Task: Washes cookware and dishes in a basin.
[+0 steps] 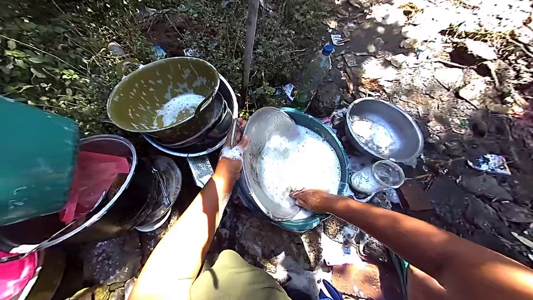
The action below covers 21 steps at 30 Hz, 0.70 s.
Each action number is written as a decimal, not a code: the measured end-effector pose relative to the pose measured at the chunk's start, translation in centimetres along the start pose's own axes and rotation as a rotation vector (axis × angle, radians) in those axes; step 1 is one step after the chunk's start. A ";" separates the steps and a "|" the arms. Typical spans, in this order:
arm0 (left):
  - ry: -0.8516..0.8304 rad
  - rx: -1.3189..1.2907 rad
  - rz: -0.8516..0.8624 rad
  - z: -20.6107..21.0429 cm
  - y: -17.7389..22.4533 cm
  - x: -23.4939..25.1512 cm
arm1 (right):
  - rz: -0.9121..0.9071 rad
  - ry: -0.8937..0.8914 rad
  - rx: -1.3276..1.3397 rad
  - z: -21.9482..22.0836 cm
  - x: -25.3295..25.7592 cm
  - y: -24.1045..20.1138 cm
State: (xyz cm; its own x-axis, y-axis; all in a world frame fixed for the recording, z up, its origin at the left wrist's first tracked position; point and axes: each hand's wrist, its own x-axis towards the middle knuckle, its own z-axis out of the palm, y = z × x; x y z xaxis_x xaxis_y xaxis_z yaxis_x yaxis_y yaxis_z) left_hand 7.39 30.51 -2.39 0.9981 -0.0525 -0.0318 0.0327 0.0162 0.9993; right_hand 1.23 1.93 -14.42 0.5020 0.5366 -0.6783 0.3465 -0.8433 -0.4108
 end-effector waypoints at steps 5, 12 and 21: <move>0.171 0.274 -0.097 1.9 2.3 -3.8 | 0.521 -0.037 0.231 -4.5 3.7 -4.4; 0.183 0.437 -0.083 0.6 -0.7 -4.5 | 0.108 0.791 0.862 -10.1 11.4 -12.4; 0.167 0.641 -0.097 -0.1 -2.0 -4.8 | -0.153 0.892 1.089 -3.1 5.7 -18.1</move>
State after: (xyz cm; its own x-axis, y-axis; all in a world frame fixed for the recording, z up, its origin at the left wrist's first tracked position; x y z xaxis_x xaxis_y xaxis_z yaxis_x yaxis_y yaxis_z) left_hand 2.50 30.83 -4.20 0.9885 0.1325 -0.0733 0.1372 -0.5797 0.8032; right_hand 0.31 20.35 -8.93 0.9825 0.1151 -0.1463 -0.1276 -0.1560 -0.9795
